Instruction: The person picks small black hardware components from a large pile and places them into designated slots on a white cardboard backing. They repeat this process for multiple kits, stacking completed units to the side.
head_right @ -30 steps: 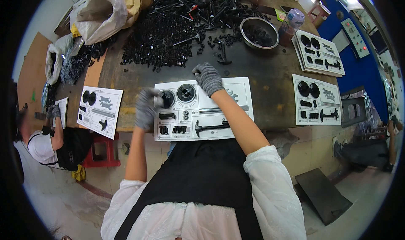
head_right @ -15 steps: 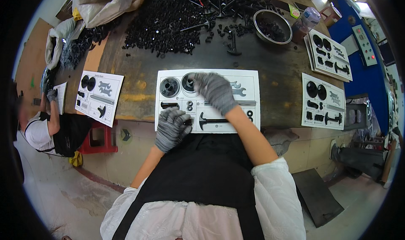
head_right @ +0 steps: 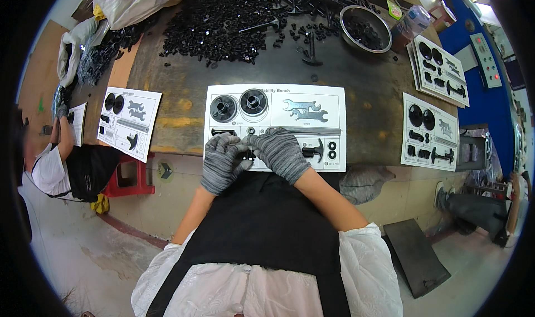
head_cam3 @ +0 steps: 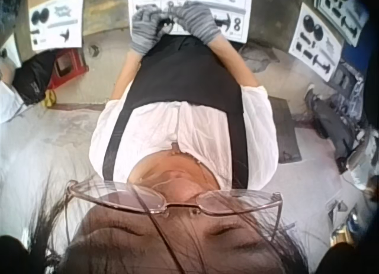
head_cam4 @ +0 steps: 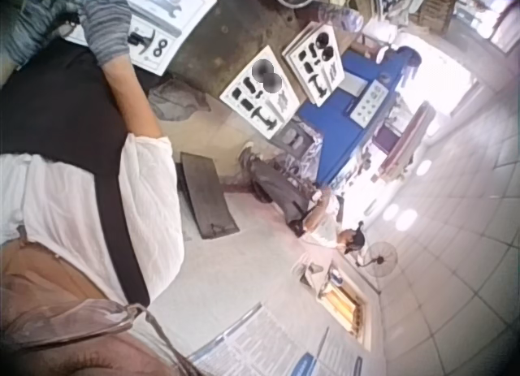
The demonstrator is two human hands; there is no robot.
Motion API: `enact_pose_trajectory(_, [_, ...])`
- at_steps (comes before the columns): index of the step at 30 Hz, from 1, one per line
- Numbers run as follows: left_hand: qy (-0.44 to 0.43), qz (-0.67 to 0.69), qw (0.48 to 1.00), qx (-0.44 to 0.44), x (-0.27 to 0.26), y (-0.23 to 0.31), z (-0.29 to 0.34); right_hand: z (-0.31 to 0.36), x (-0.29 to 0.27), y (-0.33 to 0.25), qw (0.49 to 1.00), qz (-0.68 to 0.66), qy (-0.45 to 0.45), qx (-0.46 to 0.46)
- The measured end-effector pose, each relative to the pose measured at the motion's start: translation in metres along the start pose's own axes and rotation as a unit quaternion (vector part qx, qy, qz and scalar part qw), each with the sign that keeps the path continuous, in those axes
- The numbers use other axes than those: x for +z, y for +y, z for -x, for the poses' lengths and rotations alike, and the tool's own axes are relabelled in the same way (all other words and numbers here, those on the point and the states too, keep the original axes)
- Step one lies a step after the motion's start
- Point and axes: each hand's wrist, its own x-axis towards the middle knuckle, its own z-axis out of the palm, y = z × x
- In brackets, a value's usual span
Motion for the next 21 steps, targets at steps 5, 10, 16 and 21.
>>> enact_pose_trajectory(5, [-0.014, -0.017, 1.000, -0.004, 0.001, 0.003, 0.002, -0.001, -0.001, -0.003, 1.000, -0.011, -0.025, 0.004])
enact_pose_trajectory(10, [0.033, 0.016, 0.999, 0.002, -0.010, 0.001, -0.003, -0.019, 0.008, 0.013, 0.996, -0.060, 0.068, 0.026])
enact_pose_trajectory(16, [0.066, -0.022, 0.997, -0.035, -0.027, -0.007, -0.006, -0.073, -0.010, 0.041, 0.988, 0.087, 0.122, 0.025])
enact_pose_trajectory(21, [0.100, -0.011, 0.991, -0.085, -0.029, -0.028, 0.007, -0.055, -0.004, 0.037, 0.989, 0.069, 0.117, 0.057])
